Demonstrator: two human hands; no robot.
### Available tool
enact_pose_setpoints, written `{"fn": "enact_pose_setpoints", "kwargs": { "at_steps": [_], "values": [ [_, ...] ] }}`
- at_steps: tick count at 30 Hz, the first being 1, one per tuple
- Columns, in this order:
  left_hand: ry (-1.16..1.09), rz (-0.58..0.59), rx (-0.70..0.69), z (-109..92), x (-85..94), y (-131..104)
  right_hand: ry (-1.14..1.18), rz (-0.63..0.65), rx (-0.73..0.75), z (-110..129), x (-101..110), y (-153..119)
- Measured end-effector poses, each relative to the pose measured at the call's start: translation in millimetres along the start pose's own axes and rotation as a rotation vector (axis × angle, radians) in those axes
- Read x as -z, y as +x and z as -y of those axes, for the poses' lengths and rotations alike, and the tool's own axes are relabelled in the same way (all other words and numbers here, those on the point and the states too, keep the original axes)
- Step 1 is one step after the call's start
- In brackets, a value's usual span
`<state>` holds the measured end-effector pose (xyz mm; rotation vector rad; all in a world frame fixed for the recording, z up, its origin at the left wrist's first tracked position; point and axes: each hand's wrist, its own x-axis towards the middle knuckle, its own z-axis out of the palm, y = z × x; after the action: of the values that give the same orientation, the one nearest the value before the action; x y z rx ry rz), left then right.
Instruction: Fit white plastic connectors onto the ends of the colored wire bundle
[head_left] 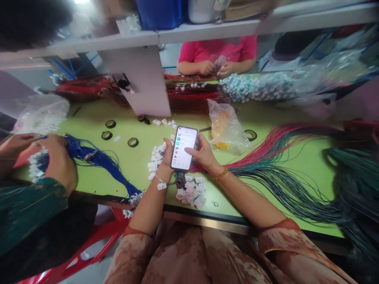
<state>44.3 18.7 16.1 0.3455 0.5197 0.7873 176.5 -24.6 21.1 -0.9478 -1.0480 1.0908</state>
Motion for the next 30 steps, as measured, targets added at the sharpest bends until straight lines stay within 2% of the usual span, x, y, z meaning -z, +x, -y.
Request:
{"fn": "enact_pose_setpoints", "kwargs": {
  "at_steps": [18,30],
  "values": [
    [0.000,0.057,-0.005,0.9,6.3,2.8,0.000,0.122,-0.034,-9.7,-0.5,-9.3],
    [-0.010,0.034,-0.010,-0.3,2.5,0.7,-0.077,0.181,-0.002,-12.8,2.8,-7.9]
  ]
}}
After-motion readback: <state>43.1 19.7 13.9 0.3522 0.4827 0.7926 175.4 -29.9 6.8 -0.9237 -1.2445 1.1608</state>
